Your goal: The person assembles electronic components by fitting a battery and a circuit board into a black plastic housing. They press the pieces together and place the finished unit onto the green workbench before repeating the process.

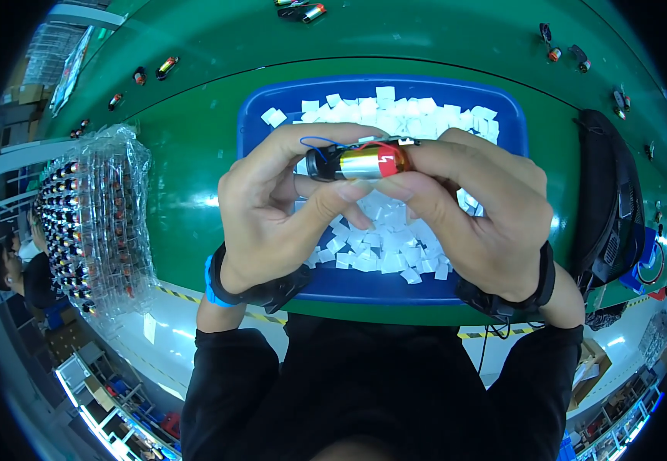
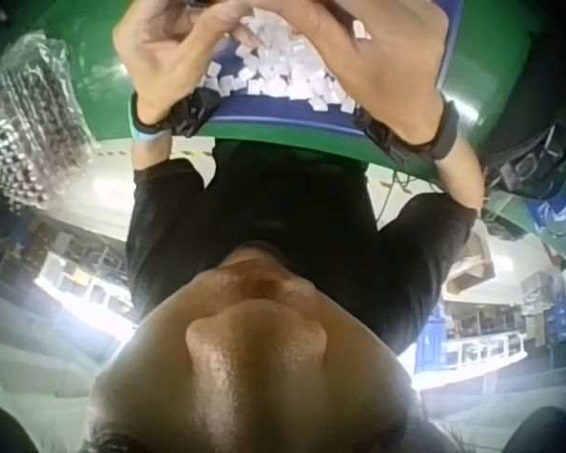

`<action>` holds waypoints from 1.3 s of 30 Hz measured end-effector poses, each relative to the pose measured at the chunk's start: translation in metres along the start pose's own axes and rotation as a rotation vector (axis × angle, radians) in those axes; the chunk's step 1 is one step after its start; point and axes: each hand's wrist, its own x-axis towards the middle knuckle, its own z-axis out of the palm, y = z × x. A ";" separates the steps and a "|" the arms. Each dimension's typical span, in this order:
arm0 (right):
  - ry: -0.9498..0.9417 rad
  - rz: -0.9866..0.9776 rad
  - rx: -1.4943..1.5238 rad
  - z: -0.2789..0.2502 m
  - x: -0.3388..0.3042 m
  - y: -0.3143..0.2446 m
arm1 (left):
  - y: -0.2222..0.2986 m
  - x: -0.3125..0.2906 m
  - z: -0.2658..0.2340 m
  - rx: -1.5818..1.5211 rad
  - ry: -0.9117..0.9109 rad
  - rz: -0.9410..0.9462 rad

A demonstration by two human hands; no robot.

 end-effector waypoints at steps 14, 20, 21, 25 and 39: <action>-0.210 0.050 -0.212 -0.002 0.001 0.002 | 0.010 0.020 -0.023 -0.068 -0.109 -0.388; -0.328 0.042 -0.295 -0.024 0.002 -0.013 | -0.035 0.113 -0.129 0.705 0.031 -0.533; -0.317 0.027 -0.299 -0.023 0.004 -0.015 | -0.068 0.119 -0.171 0.804 -0.024 -0.394; -0.269 -0.021 -0.395 -0.021 0.000 -0.010 | -0.087 0.160 -0.191 1.294 0.034 -0.244; -0.026 0.017 -0.459 -0.031 0.020 -0.005 | -0.057 0.119 -0.093 0.609 -0.046 -0.087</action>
